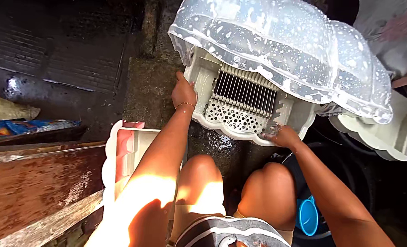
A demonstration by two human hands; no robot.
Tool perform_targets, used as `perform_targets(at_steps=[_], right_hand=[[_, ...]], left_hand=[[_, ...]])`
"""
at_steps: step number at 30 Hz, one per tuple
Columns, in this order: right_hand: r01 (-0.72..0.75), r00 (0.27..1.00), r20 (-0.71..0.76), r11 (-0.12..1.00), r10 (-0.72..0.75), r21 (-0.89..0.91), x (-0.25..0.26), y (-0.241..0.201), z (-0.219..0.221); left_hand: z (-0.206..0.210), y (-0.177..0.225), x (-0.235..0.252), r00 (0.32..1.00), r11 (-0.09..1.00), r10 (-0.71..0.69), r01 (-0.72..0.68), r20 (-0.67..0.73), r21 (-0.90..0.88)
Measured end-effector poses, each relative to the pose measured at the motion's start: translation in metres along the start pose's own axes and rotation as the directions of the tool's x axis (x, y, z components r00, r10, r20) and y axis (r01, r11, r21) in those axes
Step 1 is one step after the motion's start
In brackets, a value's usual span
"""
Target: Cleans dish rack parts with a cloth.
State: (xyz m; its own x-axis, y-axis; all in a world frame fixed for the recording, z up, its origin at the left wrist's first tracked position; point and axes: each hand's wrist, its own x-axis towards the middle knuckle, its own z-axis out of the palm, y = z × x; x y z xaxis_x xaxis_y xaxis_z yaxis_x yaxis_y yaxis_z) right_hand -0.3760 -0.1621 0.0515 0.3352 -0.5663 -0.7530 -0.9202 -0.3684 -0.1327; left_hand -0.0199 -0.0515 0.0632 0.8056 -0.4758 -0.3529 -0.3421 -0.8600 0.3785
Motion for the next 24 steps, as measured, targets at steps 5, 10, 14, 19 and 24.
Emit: perform_targets(at_steps=[5,10,14,19,24], right_hand=[[0.181,0.962,-0.239,0.966,-0.135,0.184,-0.036,-0.012,-0.026],[0.555,0.823,-0.458,0.651,-0.337,0.518,-0.013,-0.109,-0.018],[0.569,0.820,-0.327,0.730,-0.470,0.379,0.036,-0.193,0.038],[0.582,0.801,-0.259,0.804,-0.540,0.123,0.035,-0.196,0.059],[0.633,0.775,-0.233,0.723,-0.588,0.278,0.047,-0.179,0.039]], left_hand=[[-0.001,0.000,0.001,1.000,1.000,0.013,-0.013,0.019,-0.003],[0.002,-0.002,0.000,1.000,1.000,0.022,-0.022,0.005,-0.011],[0.002,-0.001,0.004,1.000,1.000,0.017,-0.017,-0.001,-0.002],[0.004,0.001,0.003,1.000,1.000,0.015,-0.014,-0.017,0.027],[0.004,0.003,-0.001,1.000,0.999,0.020,-0.020,-0.023,0.029]])
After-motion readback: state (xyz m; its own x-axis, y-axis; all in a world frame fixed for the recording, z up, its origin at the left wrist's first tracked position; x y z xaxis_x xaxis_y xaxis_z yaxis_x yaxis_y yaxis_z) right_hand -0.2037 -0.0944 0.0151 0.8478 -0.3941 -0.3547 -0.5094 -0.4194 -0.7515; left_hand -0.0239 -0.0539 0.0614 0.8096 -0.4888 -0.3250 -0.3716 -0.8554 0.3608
